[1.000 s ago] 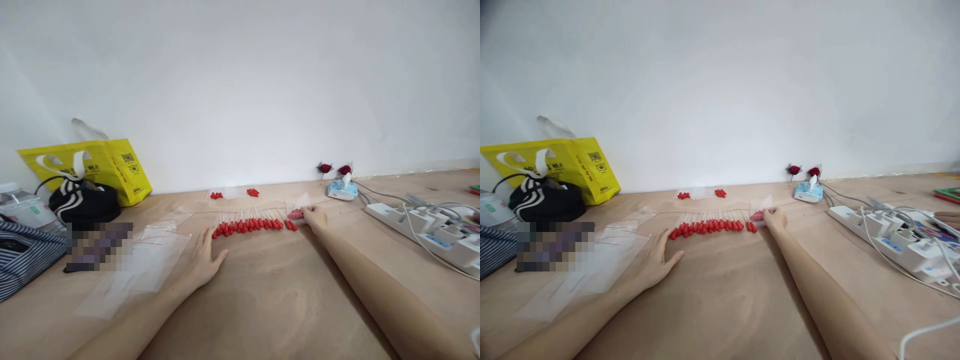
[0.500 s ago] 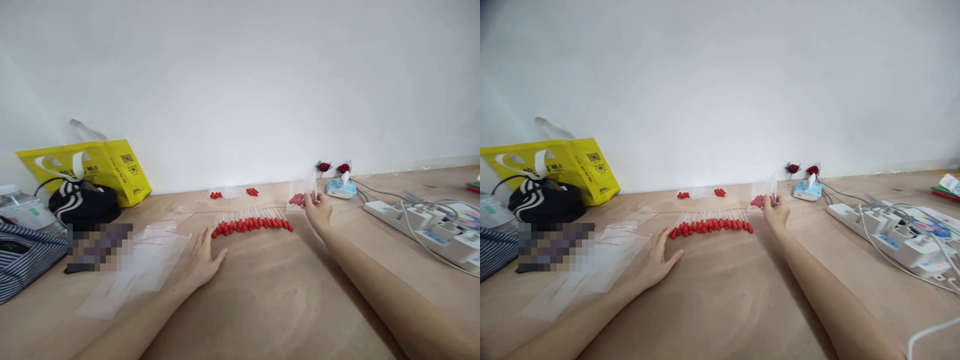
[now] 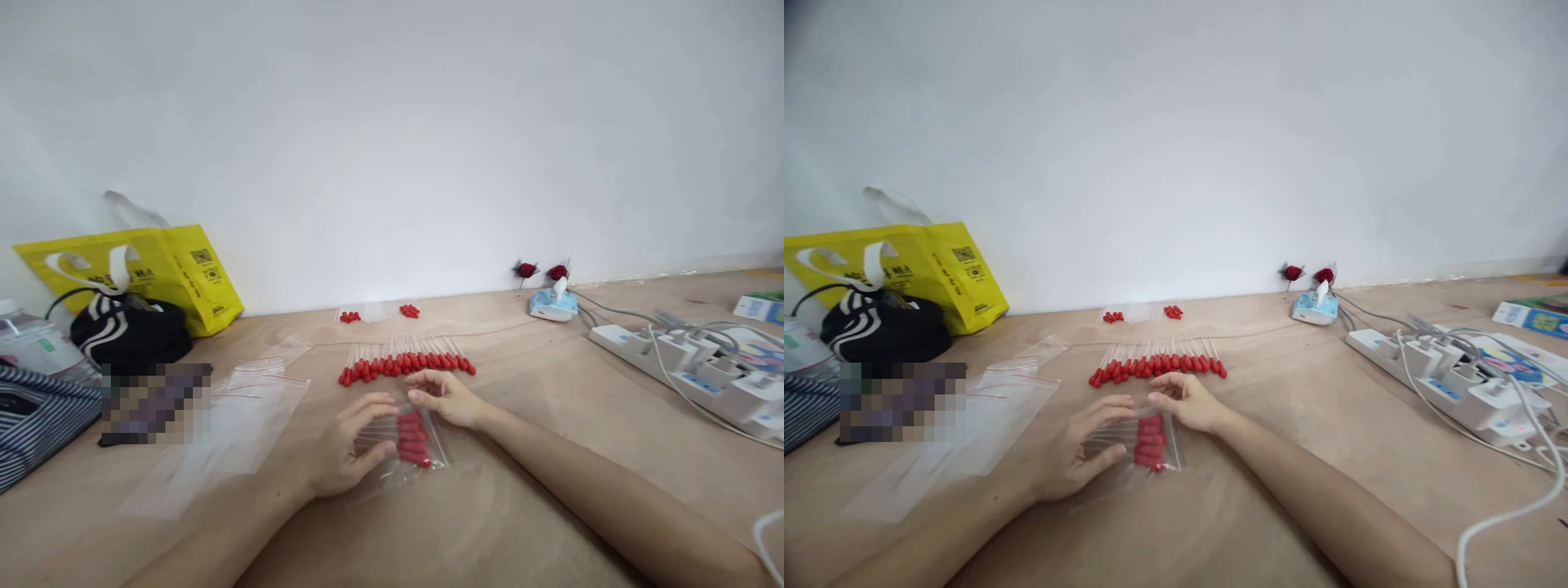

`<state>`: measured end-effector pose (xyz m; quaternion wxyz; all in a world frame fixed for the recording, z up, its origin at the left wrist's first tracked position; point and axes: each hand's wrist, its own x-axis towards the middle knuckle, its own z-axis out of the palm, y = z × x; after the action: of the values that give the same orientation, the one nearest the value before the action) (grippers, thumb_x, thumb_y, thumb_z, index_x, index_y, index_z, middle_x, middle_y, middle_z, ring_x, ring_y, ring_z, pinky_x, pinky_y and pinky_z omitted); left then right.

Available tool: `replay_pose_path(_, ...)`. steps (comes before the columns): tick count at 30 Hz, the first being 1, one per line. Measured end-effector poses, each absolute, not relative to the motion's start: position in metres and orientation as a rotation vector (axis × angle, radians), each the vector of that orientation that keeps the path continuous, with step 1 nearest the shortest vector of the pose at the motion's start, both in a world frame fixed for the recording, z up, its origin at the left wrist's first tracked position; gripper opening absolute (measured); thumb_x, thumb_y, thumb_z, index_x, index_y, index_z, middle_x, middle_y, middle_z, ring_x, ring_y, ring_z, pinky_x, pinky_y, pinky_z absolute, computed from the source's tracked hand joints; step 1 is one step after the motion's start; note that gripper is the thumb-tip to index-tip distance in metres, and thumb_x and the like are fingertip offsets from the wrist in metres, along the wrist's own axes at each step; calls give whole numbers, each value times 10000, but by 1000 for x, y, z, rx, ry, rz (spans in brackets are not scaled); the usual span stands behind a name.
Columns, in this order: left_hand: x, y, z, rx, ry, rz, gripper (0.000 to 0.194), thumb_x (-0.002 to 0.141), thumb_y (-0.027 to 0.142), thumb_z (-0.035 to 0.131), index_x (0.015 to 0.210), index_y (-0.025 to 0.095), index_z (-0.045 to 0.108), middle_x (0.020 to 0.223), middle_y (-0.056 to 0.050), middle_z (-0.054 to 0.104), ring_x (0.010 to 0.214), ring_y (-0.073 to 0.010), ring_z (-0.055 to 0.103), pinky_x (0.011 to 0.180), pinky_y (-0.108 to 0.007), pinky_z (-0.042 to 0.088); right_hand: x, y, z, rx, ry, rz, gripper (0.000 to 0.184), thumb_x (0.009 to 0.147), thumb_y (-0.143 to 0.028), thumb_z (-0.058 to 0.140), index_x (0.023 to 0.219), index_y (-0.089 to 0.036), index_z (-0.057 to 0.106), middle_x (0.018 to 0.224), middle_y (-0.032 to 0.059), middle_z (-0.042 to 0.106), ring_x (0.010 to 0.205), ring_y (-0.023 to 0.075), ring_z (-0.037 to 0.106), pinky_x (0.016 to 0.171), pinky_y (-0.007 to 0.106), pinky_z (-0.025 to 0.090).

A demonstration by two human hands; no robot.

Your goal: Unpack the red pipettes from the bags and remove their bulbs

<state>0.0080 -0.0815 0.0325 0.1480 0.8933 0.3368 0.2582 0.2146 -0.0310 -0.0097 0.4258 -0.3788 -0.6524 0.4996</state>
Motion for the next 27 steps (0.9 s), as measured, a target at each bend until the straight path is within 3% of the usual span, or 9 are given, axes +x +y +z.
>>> replay_pose_path(3,10,-85,36,2527,1003,536,398,766,312,521,1151,221,474,1204,-80,497,1108,-216,460,937,-375,386,228,-32,-16,-1124,-1670,905,262,677,-411,591,696,-150,582,668,10,591,597,104,512,578,230,408)
replay_pose_path(6,16,-84,37,2483,1003,485,349,789,309,492,1130,232,502,1210,-71,492,1106,-205,462,941,-374,383,244,-43,-19,-1305,-1802,786,336,708,-429,548,511,-159,518,471,-27,491,452,82,411,473,214,328)
replay_pose_path(8,22,-81,36,2468,976,492,325,789,301,493,1105,228,523,1199,-69,497,1093,-198,471,938,-367,386,249,-52,-16,-1340,-1917,728,393,757,-444,485,488,-161,533,466,-27,498,468,86,428,523,223,332)
replay_pose_path(13,36,-76,24,2453,856,561,476,716,322,582,1163,198,476,1222,-100,466,1081,-232,476,926,-389,392,246,-66,-8,-1317,-2049,750,405,779,-474,449,543,-179,598,516,-39,551,550,98,486,621,230,341)
replay_pose_path(17,37,-75,19,2432,859,582,471,723,297,572,1170,198,462,1223,-99,464,1085,-230,471,921,-377,393,244,-69,-6,-1281,-2019,920,353,720,-501,523,612,-176,610,534,-40,555,534,90,473,618,230,352)
replay_pose_path(22,35,-76,21,2446,864,611,463,725,308,573,1160,195,461,1195,-99,483,1081,-226,468,918,-372,391,244,-76,-2,-1133,-2044,953,285,658,-461,619,767,-197,623,717,-10,612,665,122,510,677,255,371)
replay_pose_path(27,36,-72,23,2476,938,602,352,816,251,441,1166,233,475,1196,-65,487,1080,-191,470,925,-350,388,244,-75,-3,-990,-2135,838,144,791,-294,509,825,-215,624,785,10,621,769,144,523,783,315,354)
